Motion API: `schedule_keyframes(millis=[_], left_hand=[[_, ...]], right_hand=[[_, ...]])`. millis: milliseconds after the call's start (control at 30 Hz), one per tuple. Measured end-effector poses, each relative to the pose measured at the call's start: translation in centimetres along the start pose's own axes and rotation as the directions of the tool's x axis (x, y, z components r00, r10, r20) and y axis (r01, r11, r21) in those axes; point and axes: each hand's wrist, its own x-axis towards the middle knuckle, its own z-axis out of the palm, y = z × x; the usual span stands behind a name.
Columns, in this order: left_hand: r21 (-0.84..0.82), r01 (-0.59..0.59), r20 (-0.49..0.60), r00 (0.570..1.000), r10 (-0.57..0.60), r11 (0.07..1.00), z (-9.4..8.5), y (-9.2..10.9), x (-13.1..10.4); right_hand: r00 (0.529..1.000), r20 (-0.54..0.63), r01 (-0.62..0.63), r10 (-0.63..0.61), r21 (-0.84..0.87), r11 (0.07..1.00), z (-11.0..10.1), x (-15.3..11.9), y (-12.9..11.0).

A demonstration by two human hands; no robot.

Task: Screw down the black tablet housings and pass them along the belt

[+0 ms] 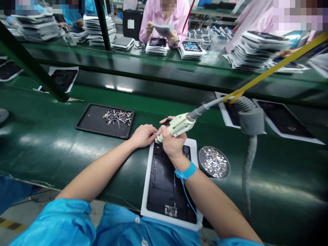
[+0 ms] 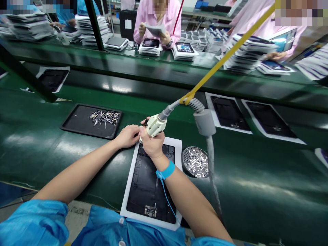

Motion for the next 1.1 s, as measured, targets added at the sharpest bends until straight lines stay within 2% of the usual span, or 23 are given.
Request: schedule_keyframes(millis=[433,567,667,833,900,967,1100], left_hand=[[0.009,0.018,0.002,1.0,-0.018,1.0,0.1,0.0,0.1],[-0.023,0.014,-0.008,1.0,-0.015,1.0,-0.2,-0.2,0.0],[-0.064,0.01,-0.035,0.999,-0.012,0.998,-0.3,-0.5,-0.4],[0.038,0.023,-0.137,0.99,-0.018,0.999,-0.1,-0.3,0.2],[0.1,-0.009,-0.099,0.995,0.019,0.995,0.1,0.6,1.1],[0.14,-0.046,-0.012,0.999,0.048,0.989,0.4,1.7,2.0],[0.109,-0.051,0.145,0.989,0.035,0.993,0.5,2.9,3.5]], right_hand=[[1.0,0.003,-0.025,0.025,-0.127,0.992,0.1,-0.3,0.3],[0.999,-0.017,-0.05,0.049,-0.099,0.994,-0.2,0.6,-1.1],[0.995,-0.098,0.018,-0.029,-0.11,0.994,-2.4,2.0,-3.5],[0.945,-0.283,0.131,-0.163,-0.13,0.983,-9.5,3.6,-7.0],[0.93,-0.333,0.113,-0.153,-0.136,0.984,-12.2,3.4,-7.3],[0.922,-0.366,0.069,-0.123,-0.157,0.985,-14.0,2.9,-7.2],[0.922,-0.377,0.0,-0.091,-0.233,0.972,-15.2,1.9,-6.2]])
